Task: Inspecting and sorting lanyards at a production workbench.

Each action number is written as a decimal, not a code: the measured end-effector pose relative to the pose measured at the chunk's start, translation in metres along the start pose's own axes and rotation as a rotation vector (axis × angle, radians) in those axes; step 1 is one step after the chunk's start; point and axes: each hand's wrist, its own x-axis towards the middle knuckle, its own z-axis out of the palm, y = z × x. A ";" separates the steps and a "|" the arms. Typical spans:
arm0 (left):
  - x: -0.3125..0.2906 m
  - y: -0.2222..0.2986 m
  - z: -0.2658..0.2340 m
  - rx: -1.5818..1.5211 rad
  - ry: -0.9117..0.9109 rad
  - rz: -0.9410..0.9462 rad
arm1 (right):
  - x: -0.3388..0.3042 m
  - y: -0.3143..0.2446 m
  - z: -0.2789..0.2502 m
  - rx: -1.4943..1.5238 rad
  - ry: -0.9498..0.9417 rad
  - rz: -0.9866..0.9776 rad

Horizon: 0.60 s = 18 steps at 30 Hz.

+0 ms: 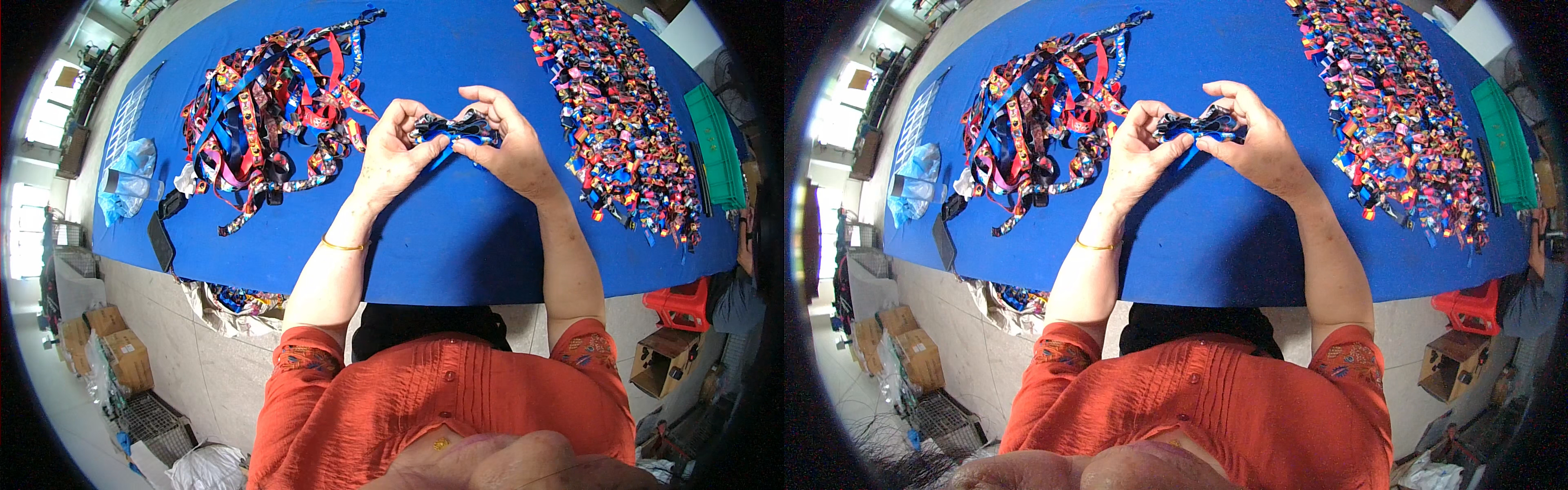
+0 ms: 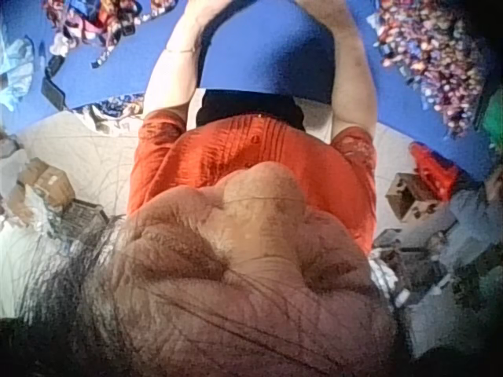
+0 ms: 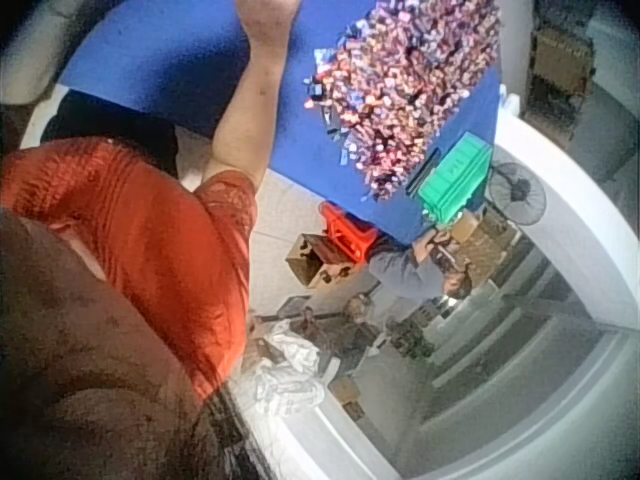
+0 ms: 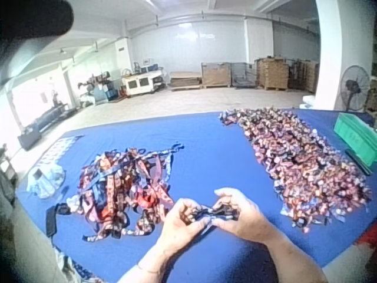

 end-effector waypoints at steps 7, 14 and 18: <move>0.001 0.000 -0.002 0.030 -0.004 -0.013 | 0.000 0.001 0.000 -0.045 0.083 -0.011; 0.001 0.003 0.006 -0.173 0.052 -0.030 | 0.000 -0.001 0.001 0.132 0.137 0.026; 0.000 0.001 -0.005 -0.131 -0.016 -0.124 | 0.001 -0.004 -0.003 0.248 0.149 0.038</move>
